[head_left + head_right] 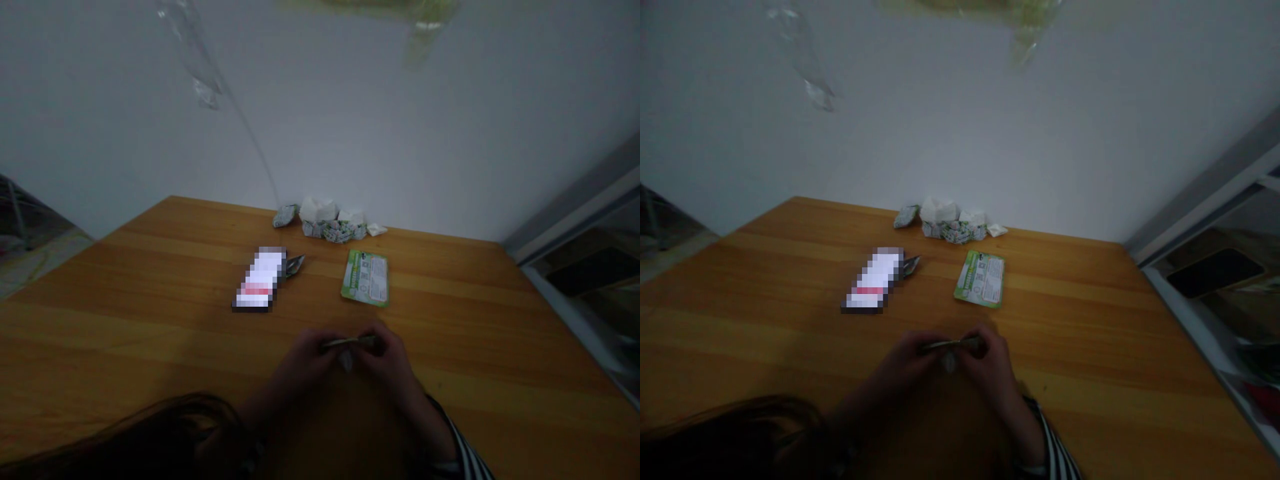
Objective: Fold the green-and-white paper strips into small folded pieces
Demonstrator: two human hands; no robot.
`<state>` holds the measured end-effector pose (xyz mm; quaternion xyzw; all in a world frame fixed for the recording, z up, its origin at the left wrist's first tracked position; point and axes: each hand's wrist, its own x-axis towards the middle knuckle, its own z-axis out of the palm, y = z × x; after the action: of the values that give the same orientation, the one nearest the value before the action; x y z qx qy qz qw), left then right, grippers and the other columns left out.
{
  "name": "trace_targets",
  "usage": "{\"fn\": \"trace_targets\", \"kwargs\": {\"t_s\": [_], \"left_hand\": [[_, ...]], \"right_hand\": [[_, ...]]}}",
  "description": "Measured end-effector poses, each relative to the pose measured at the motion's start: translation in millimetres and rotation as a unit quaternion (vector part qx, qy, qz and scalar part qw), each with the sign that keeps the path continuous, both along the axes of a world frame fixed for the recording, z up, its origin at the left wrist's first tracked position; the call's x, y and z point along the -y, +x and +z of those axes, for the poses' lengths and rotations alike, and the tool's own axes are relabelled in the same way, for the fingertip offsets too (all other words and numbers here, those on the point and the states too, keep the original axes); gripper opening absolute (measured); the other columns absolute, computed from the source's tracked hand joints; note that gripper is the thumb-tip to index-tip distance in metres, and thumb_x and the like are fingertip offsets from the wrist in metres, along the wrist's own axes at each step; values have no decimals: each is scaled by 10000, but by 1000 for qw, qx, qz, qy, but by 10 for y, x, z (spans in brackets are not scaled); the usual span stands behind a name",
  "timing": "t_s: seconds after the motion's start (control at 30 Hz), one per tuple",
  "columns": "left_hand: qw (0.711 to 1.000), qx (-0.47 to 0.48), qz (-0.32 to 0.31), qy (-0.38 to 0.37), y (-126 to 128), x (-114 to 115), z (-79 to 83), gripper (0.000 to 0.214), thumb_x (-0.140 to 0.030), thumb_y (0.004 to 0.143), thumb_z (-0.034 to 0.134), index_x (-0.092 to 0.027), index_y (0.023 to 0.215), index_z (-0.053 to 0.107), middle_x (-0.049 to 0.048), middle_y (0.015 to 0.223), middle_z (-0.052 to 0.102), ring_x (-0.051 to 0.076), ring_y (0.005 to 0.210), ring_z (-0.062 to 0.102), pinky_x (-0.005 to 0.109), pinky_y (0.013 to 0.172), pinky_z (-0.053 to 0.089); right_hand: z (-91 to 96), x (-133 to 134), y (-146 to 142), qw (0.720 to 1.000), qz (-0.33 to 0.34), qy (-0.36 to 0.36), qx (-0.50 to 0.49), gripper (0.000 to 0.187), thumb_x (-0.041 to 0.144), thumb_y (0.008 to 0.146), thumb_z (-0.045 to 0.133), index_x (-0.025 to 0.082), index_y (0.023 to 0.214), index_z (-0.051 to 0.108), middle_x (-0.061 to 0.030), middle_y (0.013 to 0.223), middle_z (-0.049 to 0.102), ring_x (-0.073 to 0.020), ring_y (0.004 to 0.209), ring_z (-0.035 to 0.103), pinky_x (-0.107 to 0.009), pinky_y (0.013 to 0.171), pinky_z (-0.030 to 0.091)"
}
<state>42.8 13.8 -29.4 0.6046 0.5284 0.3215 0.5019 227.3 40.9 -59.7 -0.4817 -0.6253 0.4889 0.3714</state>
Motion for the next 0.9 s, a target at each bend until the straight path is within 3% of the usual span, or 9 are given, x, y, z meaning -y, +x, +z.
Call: {"fn": "trace_targets", "kwargs": {"t_s": [0.13,0.27,0.43,0.53,0.67,0.8,0.9], "left_hand": [[1000,8,-16,-5,-45,-7,-15,232,-176,808,547,-168,932,743,31,905,760,210,862,667,285,811,477],[994,55,-80,-44,-99,-23,-14,272,-352,826,604,-163,974,731,34,914,747,208,853,647,268,771,468],[995,25,-14,-93,-110,-47,-88,600,-534,925,331,-108,761,719,25,638,653,142,594,543,225,575,402],[995,-14,-32,-98,-113,-59,-108,511,-514,884,453,-108,710,712,-3,576,595,115,542,471,203,512,331],[994,-16,-52,-94,-125,-63,-66,400,-466,838,553,-120,773,743,18,668,665,137,621,529,205,553,366],[995,2,-37,-95,-131,-57,-39,375,-430,837,555,-111,802,751,30,686,698,152,636,566,219,582,399],[996,-4,-17,-88,-120,-47,-31,373,-412,841,542,-105,803,750,40,707,717,166,651,595,237,616,427]], "right_hand": [[-11,-1,13,999,-8,-28,14,74,208,678,675,169,681,611,28,587,582,-132,537,535,-221,507,405],[15,3,25,999,-6,-27,20,35,184,685,651,166,678,621,14,602,611,-143,558,560,-226,522,417],[66,46,30,998,16,18,62,108,89,678,579,167,709,647,-11,649,665,-166,615,612,-233,555,437],[78,66,33,996,30,34,72,181,43,658,553,170,736,655,-7,669,679,-163,629,623,-227,565,438],[70,65,54,996,32,40,79,188,29,647,559,170,728,654,4,645,662,-148,598,601,-220,545,417],[70,35,95,998,60,-1,23,179,94,706,603,179,843,682,-16,758,699,-170,714,639,-251,639,480],[70,17,96,992,101,-56,-44,287,203,689,716,187,972,675,-40,908,722,-196,833,667,-288,740,516]]}}
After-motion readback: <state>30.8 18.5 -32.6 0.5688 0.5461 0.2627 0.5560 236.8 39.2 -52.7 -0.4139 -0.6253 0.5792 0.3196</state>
